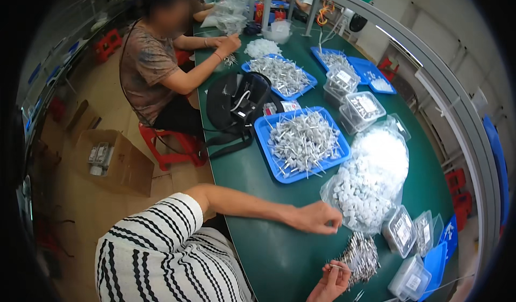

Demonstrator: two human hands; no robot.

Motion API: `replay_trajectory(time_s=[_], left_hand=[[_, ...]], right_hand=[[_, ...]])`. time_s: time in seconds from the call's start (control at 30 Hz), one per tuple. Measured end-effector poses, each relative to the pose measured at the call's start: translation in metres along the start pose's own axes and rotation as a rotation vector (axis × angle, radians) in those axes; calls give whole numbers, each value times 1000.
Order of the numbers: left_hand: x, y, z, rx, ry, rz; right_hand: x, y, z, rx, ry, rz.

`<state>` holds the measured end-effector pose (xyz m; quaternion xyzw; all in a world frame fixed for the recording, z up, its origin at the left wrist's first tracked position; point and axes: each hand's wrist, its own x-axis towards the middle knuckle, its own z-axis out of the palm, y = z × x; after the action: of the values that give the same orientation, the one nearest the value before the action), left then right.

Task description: The person sits at a green workbench and repeatedly picks up small white plastic caps and metallic cylindrical components. They insert the metal parts into the white caps by hand and place the assembled units into a blue tray. The process is repetitive and involves handling small parts one at a time.

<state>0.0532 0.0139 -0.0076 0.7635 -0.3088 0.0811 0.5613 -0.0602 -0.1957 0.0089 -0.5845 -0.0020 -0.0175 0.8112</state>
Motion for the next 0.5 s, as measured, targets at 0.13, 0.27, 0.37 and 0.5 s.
replay_trajectory(time_s=[0.13,0.27,0.37,0.5], left_hand=[[-20,36,18,-553,-127,-308],[-25,35,29,-825,-168,-421],[-29,27,31,-918,-229,-551],[-28,32,15,-984,-208,-648]], right_hand=[[1,-18,14,183,0,-2],[7,-10,9,221,20,-52],[8,-3,9,195,43,-36],[8,-2,22,227,133,-14]])
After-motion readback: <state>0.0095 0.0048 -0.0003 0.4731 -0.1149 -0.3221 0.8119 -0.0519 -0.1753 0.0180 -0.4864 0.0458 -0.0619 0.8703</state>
